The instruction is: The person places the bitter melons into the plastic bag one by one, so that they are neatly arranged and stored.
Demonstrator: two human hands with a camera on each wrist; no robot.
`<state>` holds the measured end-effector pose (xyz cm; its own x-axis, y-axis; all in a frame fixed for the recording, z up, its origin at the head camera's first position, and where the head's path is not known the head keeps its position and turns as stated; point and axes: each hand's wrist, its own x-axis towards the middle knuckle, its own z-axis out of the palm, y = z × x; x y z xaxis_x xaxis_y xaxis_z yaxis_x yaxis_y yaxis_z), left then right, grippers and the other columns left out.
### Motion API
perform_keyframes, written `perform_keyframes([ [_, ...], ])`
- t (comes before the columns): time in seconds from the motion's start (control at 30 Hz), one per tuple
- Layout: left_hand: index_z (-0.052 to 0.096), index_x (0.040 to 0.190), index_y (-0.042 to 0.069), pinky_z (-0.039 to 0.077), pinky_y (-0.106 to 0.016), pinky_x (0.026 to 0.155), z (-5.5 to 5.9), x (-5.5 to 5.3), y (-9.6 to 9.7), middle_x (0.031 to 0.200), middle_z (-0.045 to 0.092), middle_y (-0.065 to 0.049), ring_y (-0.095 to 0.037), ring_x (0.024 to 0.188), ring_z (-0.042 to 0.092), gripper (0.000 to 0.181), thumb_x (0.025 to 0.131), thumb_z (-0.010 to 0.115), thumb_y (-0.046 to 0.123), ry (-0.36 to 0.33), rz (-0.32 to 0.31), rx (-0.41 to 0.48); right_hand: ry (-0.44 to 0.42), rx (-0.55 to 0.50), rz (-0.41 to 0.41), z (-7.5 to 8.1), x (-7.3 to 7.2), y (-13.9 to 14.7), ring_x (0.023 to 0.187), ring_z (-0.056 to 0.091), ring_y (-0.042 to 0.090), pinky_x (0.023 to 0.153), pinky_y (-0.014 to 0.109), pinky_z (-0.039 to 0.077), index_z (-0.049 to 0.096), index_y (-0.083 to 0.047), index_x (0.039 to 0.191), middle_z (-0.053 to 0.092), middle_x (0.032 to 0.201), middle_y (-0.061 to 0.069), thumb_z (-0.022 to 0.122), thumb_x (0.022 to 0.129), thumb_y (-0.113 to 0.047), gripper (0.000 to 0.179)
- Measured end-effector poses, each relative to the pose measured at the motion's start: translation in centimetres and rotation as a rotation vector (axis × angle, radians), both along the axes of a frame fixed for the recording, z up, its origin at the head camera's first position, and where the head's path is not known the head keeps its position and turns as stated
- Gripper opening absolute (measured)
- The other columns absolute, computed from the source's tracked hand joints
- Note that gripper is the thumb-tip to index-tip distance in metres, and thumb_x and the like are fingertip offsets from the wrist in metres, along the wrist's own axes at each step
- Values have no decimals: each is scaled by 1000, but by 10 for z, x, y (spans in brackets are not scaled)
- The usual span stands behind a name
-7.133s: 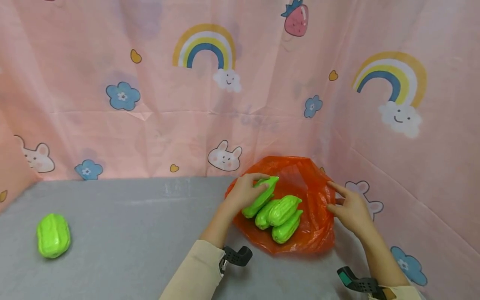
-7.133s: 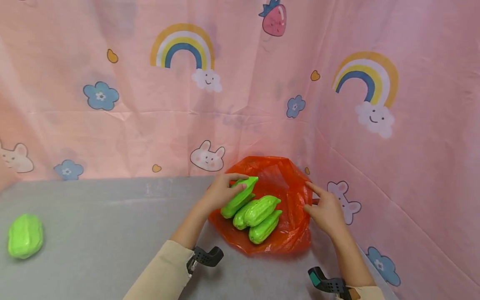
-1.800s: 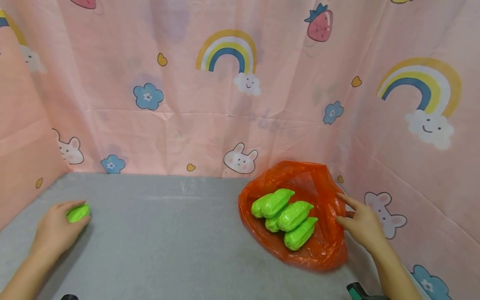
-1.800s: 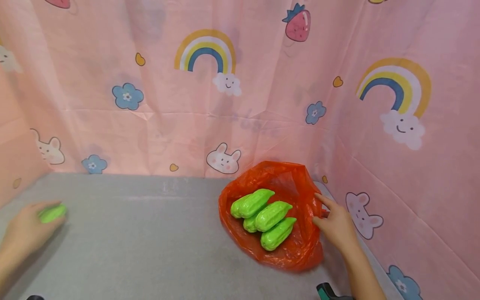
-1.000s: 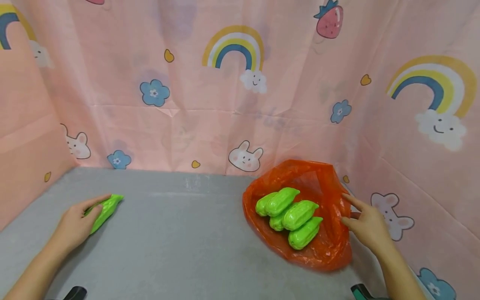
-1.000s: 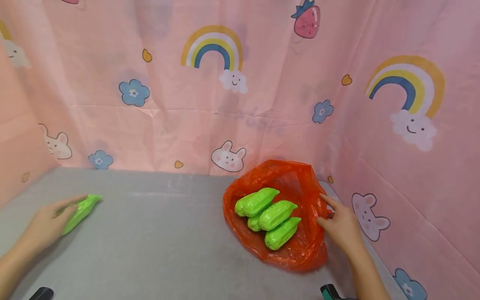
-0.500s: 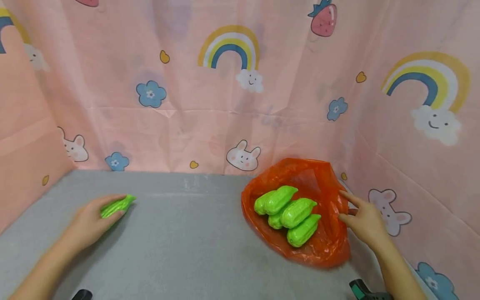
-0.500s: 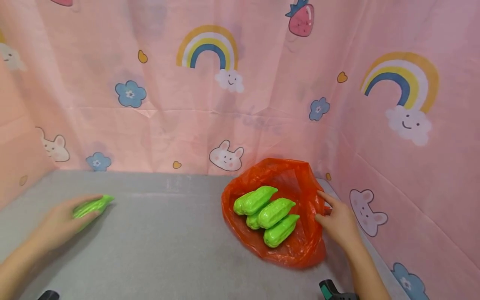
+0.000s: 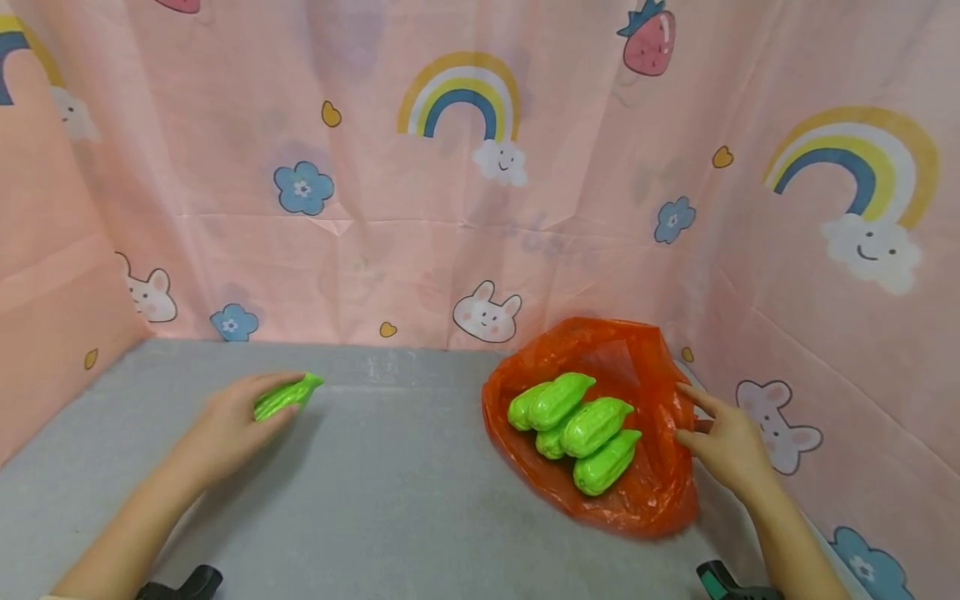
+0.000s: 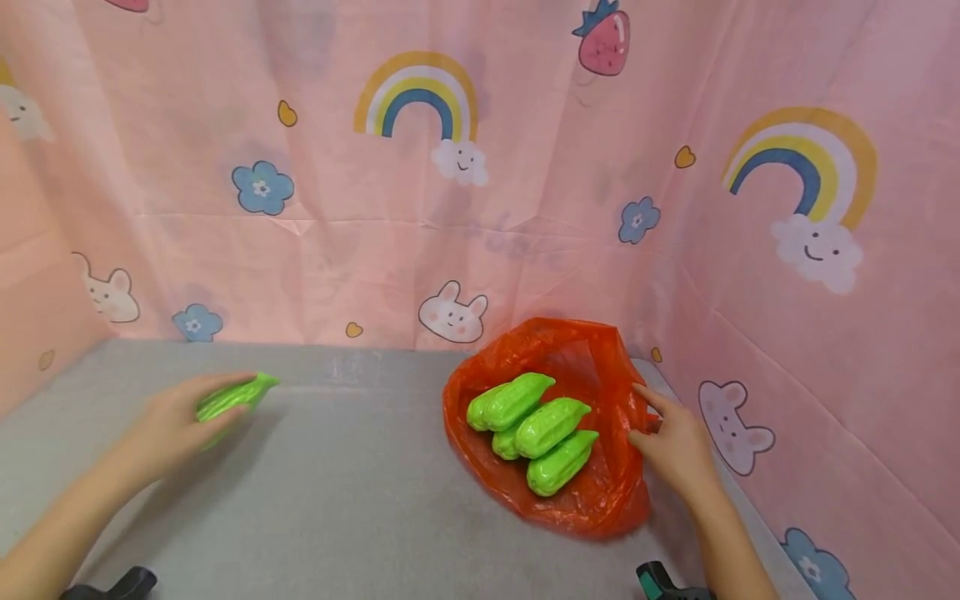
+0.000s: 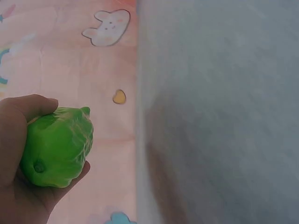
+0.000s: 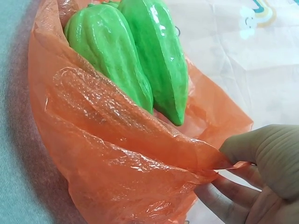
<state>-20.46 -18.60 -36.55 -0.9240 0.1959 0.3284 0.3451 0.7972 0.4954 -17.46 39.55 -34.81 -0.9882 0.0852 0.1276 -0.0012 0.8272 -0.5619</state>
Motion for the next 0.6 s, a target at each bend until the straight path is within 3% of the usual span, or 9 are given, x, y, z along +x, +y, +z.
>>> perform_keyframes([
  [0.13,62,138,13,53,-51,86,8,-1,16,138,62,-19,-37,117,60,45,97,68,27,24,-5,-2,-9,-5,-6,0,0,0,115,61,55,76,44,63,41,3,151,49,144,36,67,92,-12,66],
  [0.3,63,137,16,49,-35,75,17,-4,40,137,64,-16,-30,107,63,43,96,68,29,65,-35,20,-12,-13,-10,-1,0,1,115,61,55,76,44,63,41,3,151,49,144,35,67,91,-13,67],
  [0.6,65,134,14,52,-35,77,14,-20,80,133,67,-12,-26,104,64,41,95,70,23,106,-109,108,8,-14,-10,-1,0,0,114,63,53,72,39,63,41,3,151,51,143,36,67,90,-11,68],
])
